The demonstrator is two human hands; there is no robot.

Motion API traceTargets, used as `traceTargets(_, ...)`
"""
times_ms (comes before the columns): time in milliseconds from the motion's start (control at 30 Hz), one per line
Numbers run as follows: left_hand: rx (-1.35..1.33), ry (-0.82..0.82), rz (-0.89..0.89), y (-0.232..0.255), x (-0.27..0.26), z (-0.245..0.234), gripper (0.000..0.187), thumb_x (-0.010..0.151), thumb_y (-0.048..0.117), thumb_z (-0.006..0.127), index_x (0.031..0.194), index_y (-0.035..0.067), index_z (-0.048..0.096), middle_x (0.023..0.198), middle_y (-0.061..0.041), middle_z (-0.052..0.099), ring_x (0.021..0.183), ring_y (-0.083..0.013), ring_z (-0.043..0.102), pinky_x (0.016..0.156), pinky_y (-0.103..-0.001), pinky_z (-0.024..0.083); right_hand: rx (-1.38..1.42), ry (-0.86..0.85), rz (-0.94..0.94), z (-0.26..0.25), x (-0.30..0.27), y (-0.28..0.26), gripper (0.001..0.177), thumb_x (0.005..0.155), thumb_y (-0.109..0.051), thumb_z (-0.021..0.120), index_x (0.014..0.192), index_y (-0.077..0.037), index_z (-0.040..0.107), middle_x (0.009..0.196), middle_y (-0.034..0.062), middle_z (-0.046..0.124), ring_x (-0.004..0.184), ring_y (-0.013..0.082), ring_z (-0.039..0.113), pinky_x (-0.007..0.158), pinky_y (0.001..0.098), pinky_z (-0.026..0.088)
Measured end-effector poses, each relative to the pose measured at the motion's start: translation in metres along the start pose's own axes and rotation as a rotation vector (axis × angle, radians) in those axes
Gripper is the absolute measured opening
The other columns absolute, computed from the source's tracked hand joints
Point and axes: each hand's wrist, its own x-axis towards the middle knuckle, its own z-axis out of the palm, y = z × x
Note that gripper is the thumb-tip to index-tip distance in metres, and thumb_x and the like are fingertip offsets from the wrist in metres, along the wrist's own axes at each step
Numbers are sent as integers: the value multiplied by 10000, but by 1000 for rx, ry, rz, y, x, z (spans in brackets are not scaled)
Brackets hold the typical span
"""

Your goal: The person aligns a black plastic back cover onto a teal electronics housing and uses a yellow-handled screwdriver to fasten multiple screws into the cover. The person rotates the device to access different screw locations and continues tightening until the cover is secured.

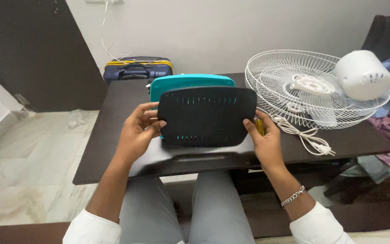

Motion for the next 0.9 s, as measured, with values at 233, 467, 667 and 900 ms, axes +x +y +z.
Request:
traceTargets(233,-122,-32,191,-24,-8,-4,374,889,-111,725,1227,49,711,1143,-73,724,1088,-181,713,878,-332,646,-91,-21,-146,-13,5,21,354,914,-125,782,1227,3,677,993,13,691,900,62,634,789,222,530)
traceTargets(467,308,280,233,1,-5,11,352,873,49,814,1216,104,754,992,-41,727,939,-119,725,795,-268,639,-189,65,-114,5,14,2,403,881,-133,781,1259,-30,689,1013,72,751,912,114,720,726,252,576)
traceTargets(667,420,382,294,13,4,21,355,894,91,804,1243,114,743,995,-60,724,893,-130,745,735,-267,649,-176,70,-207,21,34,-7,290,934,-137,751,1208,-42,735,1096,92,776,1004,111,742,880,242,610)
traceTargets(900,539,439,305,6,9,20,330,901,117,800,1226,122,747,1027,-72,725,903,-151,742,701,-276,650,-214,80,-185,30,40,-3,283,932,-139,762,1202,-54,748,1052,84,788,940,112,741,847,257,602)
